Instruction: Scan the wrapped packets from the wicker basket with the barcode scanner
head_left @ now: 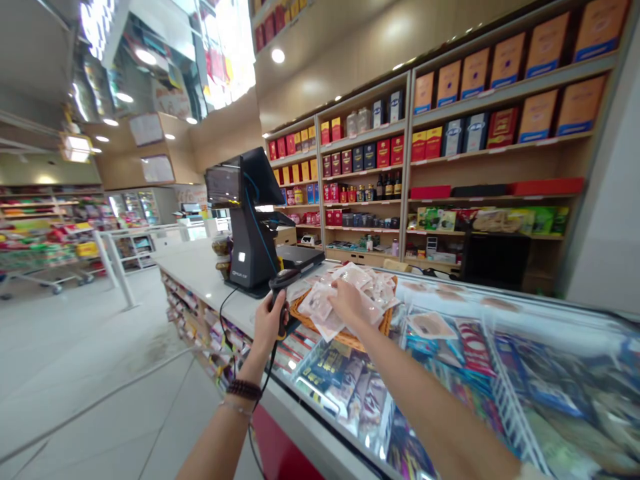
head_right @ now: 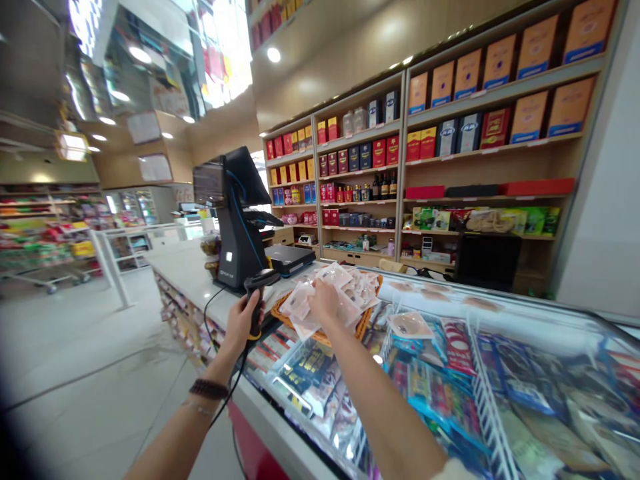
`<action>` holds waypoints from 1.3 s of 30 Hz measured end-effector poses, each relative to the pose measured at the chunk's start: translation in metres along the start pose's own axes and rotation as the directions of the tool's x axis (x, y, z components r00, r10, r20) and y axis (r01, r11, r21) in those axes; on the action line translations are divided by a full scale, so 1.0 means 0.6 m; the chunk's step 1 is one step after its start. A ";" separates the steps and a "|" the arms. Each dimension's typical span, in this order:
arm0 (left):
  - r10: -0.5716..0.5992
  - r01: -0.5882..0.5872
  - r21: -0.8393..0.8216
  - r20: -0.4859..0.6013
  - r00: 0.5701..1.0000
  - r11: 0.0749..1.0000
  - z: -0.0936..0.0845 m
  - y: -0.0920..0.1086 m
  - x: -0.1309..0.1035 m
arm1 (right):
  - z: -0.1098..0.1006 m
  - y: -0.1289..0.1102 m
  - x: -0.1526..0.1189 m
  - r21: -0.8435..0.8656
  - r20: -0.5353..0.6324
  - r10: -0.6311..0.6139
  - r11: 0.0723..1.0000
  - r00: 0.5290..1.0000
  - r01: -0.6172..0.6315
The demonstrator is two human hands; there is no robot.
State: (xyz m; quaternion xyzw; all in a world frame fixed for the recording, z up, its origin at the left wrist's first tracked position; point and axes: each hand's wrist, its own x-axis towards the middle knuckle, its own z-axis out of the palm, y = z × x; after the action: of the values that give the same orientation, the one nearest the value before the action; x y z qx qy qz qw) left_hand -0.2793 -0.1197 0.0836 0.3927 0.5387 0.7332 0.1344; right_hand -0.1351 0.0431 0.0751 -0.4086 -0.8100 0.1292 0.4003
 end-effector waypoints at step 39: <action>-0.132 0.217 -0.115 0.503 0.854 0.969 0.426 -0.062 -0.214 | -0.241 0.399 -0.163 -0.273 -0.245 0.545 0.755 0.802 -0.596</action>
State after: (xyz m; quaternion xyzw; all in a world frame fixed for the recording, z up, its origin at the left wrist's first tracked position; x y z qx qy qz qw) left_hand -0.0193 -0.0100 0.0236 0.5025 0.4565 0.6367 0.3655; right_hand 0.1417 0.1026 -0.0131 -0.7070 -0.6235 0.0738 0.3254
